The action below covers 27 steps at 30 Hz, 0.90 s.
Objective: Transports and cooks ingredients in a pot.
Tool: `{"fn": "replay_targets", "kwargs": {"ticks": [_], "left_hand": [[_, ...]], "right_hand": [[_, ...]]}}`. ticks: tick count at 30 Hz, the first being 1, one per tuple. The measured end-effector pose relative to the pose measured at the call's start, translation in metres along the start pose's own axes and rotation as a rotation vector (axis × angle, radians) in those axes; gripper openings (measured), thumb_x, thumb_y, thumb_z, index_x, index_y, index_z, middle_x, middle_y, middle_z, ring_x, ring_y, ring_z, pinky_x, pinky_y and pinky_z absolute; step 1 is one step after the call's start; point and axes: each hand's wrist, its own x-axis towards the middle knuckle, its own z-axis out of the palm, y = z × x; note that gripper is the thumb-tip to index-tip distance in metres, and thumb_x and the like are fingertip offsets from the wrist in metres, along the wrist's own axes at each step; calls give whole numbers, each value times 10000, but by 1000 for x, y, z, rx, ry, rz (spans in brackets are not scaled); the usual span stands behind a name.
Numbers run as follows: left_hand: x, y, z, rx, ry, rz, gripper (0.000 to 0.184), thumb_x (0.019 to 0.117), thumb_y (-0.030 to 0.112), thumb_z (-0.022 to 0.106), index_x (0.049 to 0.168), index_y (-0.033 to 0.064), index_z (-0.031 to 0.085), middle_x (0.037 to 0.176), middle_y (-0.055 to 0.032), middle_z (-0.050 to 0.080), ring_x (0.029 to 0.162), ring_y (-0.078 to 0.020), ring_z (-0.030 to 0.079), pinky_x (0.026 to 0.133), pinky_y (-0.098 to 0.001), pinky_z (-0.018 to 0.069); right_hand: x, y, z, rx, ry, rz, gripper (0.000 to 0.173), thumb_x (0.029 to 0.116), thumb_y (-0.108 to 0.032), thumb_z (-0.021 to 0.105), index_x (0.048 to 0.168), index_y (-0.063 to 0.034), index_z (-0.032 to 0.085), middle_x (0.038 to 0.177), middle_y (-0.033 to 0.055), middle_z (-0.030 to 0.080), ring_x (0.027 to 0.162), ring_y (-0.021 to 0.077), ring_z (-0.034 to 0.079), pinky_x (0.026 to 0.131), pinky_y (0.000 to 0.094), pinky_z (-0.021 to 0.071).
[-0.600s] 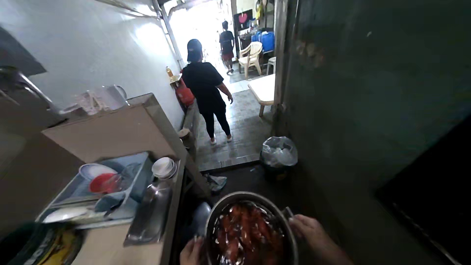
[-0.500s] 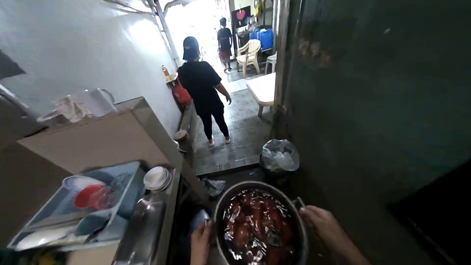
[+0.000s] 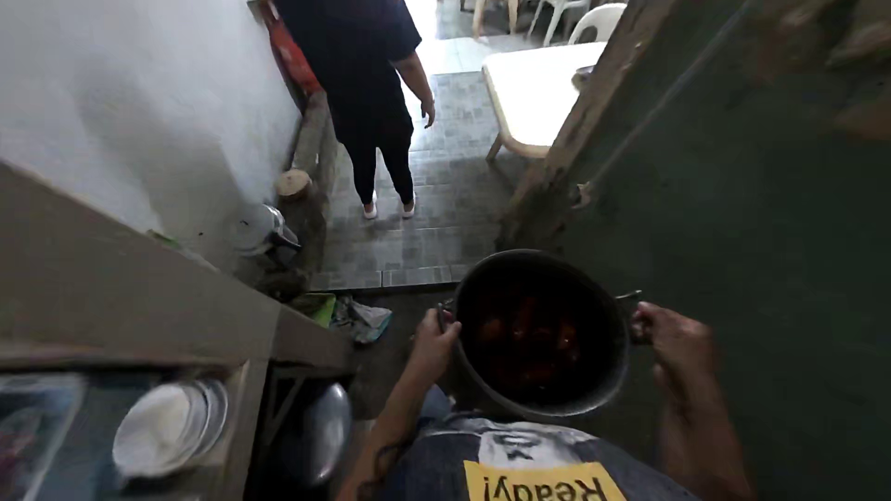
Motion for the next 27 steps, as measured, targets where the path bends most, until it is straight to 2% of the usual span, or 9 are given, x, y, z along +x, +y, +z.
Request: {"fn": "replay_targets", "kwargs": {"ticks": [2,5,7,12,16,20,22,24,27], "left_hand": [[55,13,-14,8,-88,9,329,1039,102,553,1321,-58,496,940,-104,589,733,-121,573,683,-292,515],[136,58,-33,55,-228,37,334,1034,103,553,1326,-51,499,993,-138,603,797,-167,591,737,-333,521],[180,87,-43,74,-293,32,350,1038,103,547,1345,-51,486,1050,-165,610,853,-196,615,782,-357,538],[293,151,-67,122,-353,14,338,1043,103,548,1336,-53,488,991,-146,599,774,-174,591,724,-340,528],[384,185,-81,112,-344,13,314,1033,87,558,1299,-69,495,958,-130,586,763,-158,591,732,-327,537],[471,225,-94,101,-302,-36,320,1034,75,544,1318,-58,479,990,-133,581,787,-165,598,744,-335,541],[508,244,-100,75,-260,-71,336,1025,52,544,1330,-67,467,1005,-147,568,810,-185,586,764,-353,534],[551,265,-105,71,-209,-61,335,1013,53,556,1317,-61,477,966,-126,566,779,-165,564,734,-336,512],[607,295,-114,72,-150,-66,326,1014,72,565,1306,-56,498,942,-119,572,767,-163,558,728,-337,508]], "right_hand": [[25,-11,22,47,92,-3,293,1086,-190,481,954,29,624,725,-73,524,558,-40,475,576,143,466],[69,-42,51,112,223,-11,293,1077,-176,485,845,-33,593,645,-116,510,505,-60,452,528,126,444],[100,-61,70,150,266,36,293,1086,-179,470,853,-39,580,649,-119,511,506,-53,460,535,129,455],[183,-95,119,210,292,72,282,1073,-196,488,872,-37,606,677,-120,543,520,-55,493,553,137,476],[265,-121,166,252,291,128,262,1072,-210,499,883,-57,598,684,-125,546,515,-55,486,541,135,468],[356,-158,209,233,232,156,275,1079,-208,477,870,-76,597,667,-127,546,520,-48,492,549,140,473],[397,-181,228,158,168,155,291,1078,-209,470,862,-56,592,671,-118,516,535,-45,488,570,150,476],[445,-202,246,119,106,137,294,1074,-204,466,846,-65,589,677,-123,532,551,-52,511,591,150,494],[508,-234,274,87,58,113,302,1080,-196,473,891,1,601,705,-99,525,571,-52,507,604,151,483]]}}
